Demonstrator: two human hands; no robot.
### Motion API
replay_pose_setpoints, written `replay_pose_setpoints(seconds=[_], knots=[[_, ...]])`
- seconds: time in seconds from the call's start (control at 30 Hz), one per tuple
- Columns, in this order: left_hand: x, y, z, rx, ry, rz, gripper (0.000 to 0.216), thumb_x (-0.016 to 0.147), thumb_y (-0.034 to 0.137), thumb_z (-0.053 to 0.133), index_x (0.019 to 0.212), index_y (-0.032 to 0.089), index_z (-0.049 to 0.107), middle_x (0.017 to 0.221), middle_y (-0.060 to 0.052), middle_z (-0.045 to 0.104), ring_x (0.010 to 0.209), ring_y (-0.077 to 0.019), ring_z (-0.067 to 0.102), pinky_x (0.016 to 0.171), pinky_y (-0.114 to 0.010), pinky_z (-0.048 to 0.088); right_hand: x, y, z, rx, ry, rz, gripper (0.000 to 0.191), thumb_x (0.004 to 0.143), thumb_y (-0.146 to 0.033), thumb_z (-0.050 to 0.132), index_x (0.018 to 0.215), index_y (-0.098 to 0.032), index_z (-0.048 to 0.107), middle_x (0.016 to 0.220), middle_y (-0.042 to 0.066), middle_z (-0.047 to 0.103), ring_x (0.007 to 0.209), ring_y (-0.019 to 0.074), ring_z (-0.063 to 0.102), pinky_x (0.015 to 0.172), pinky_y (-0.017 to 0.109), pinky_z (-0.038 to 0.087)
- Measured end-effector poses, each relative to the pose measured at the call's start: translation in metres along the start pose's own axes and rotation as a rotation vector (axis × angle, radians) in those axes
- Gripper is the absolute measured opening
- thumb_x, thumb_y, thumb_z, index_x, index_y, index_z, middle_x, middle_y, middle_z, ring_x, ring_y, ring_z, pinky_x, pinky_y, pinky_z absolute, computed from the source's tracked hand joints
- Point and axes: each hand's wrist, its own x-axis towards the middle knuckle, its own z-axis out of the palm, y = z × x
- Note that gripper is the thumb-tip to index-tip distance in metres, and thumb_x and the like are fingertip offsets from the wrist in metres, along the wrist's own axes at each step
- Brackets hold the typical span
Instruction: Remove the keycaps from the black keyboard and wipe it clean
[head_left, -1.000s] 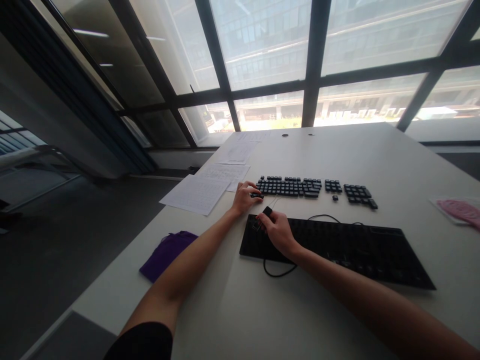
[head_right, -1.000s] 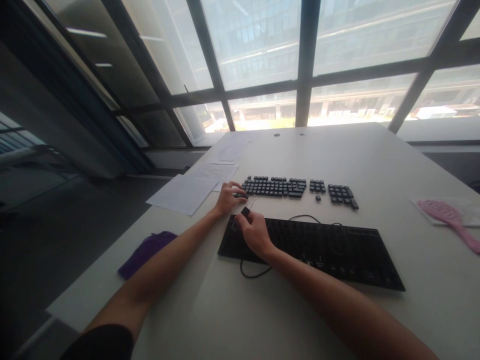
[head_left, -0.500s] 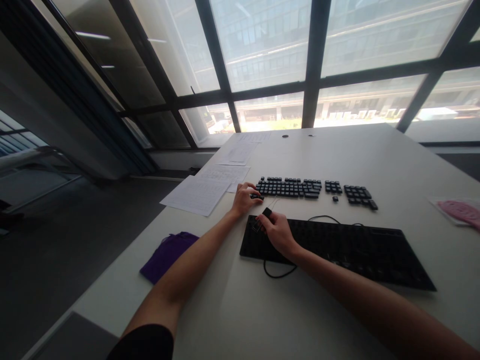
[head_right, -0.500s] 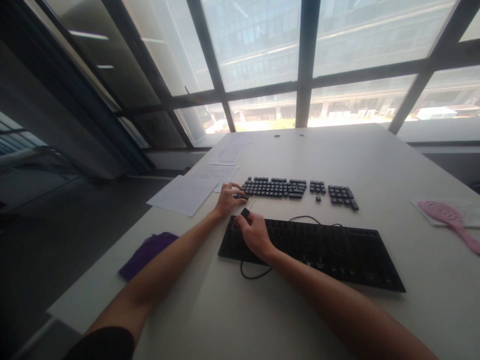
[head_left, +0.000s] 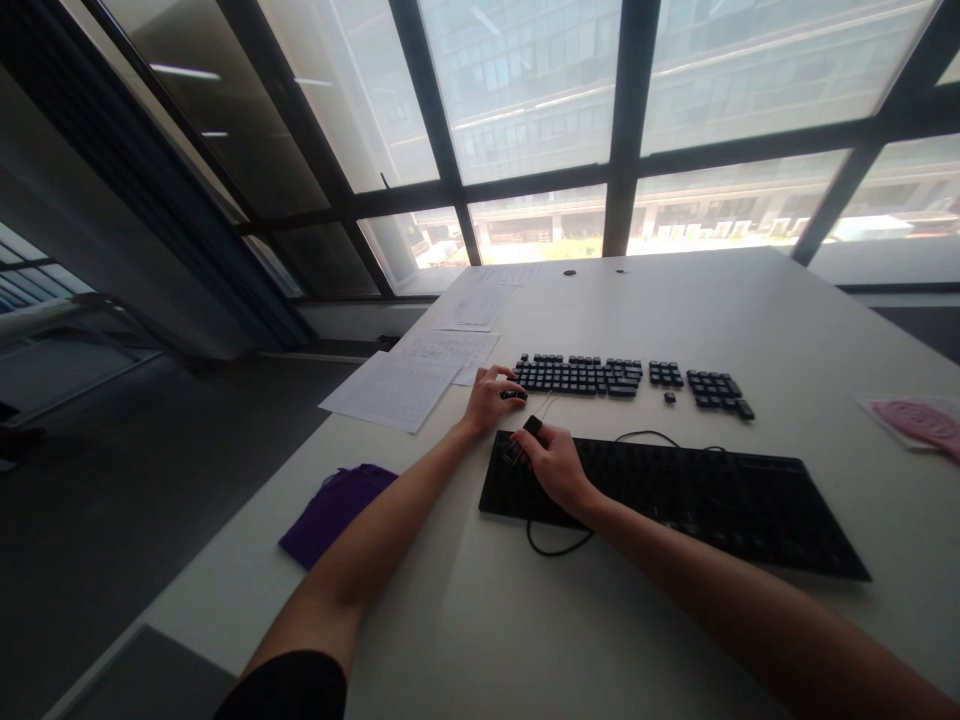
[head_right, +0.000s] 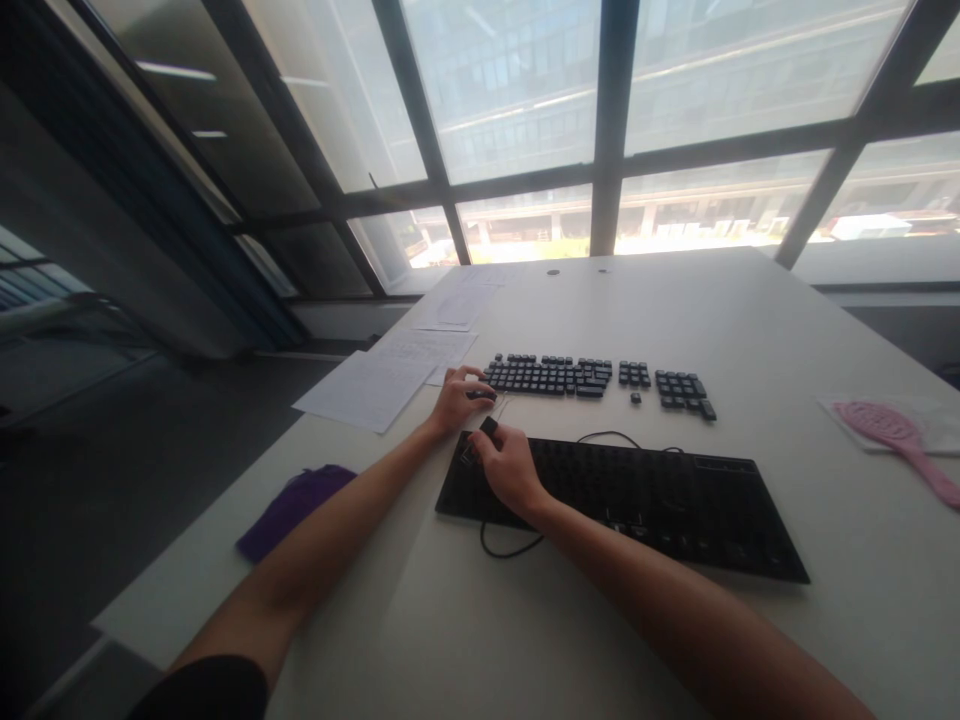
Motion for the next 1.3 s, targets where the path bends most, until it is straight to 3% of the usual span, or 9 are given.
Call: replay_pose_setpoints(seconds=[0.8,0.97,1.07,1.17,1.2,1.3], knots=[[-0.001,0.002,0.002,-0.001,0.041,-0.03,0.03,0.065,0.024,0.086,0.093,0.024,0.078,0.11,-0.004,0.064,0.109,-0.0259,0.05,0.102,-0.042,0.041,0.0,0.0,0.0,-0.011,-0.001,-0.015,0.03,0.084,-0.037,0.061,0.067,-0.013,0.064,0.057,0.001,0.059,0.05,0.0126,0.05,0.049,0.024,0.037],[0.001,0.01,-0.011,-0.017,0.106,-0.025,0.024,0.071,0.025,0.083,0.094,0.022,0.076,0.106,-0.005,0.066,0.106,-0.0242,0.054,0.099,-0.041,0.042,0.0,-0.004,0.001,0.074,0.029,0.005,0.031,0.081,-0.04,0.063,0.071,-0.012,0.068,0.058,0.002,0.06,0.051,0.0131,0.051,0.048,0.024,0.038],[-0.001,0.023,-0.033,-0.02,0.191,-0.058,0.017,0.089,0.027,0.065,0.103,0.019,0.072,0.103,-0.006,0.066,0.095,-0.0204,0.056,0.09,-0.037,0.046,0.005,-0.02,-0.006,0.206,0.132,0.032,0.031,0.08,-0.042,0.064,0.074,-0.012,0.069,0.061,0.002,0.06,0.052,0.0124,0.05,0.048,0.025,0.039],[-0.018,0.052,-0.055,-0.06,0.253,-0.043,0.019,0.097,0.026,0.052,0.105,0.018,0.067,0.096,-0.006,0.065,0.082,-0.017,0.056,0.078,-0.031,0.048,0.013,-0.04,-0.022,0.28,0.22,-0.005,0.029,0.08,-0.041,0.065,0.075,-0.013,0.07,0.063,0.002,0.06,0.052,0.0113,0.05,0.049,0.025,0.039],[-0.028,0.065,-0.06,-0.094,0.218,0.003,0.017,0.096,0.027,0.053,0.103,0.018,0.066,0.093,-0.005,0.065,0.08,-0.0165,0.057,0.076,-0.03,0.048,0.016,-0.045,-0.028,0.286,0.233,-0.032,0.029,0.08,-0.041,0.066,0.075,-0.013,0.07,0.063,0.002,0.06,0.052,0.011,0.049,0.049,0.025,0.038],[-0.064,0.105,-0.064,-0.172,-0.102,0.203,0.015,0.095,0.028,0.057,0.099,0.02,0.068,0.095,-0.006,0.066,0.091,-0.0188,0.059,0.084,-0.033,0.049,0.02,-0.05,-0.049,0.243,0.257,-0.067,0.028,0.079,-0.04,0.067,0.073,-0.013,0.07,0.061,0.002,0.059,0.051,0.0106,0.047,0.048,0.025,0.036]])
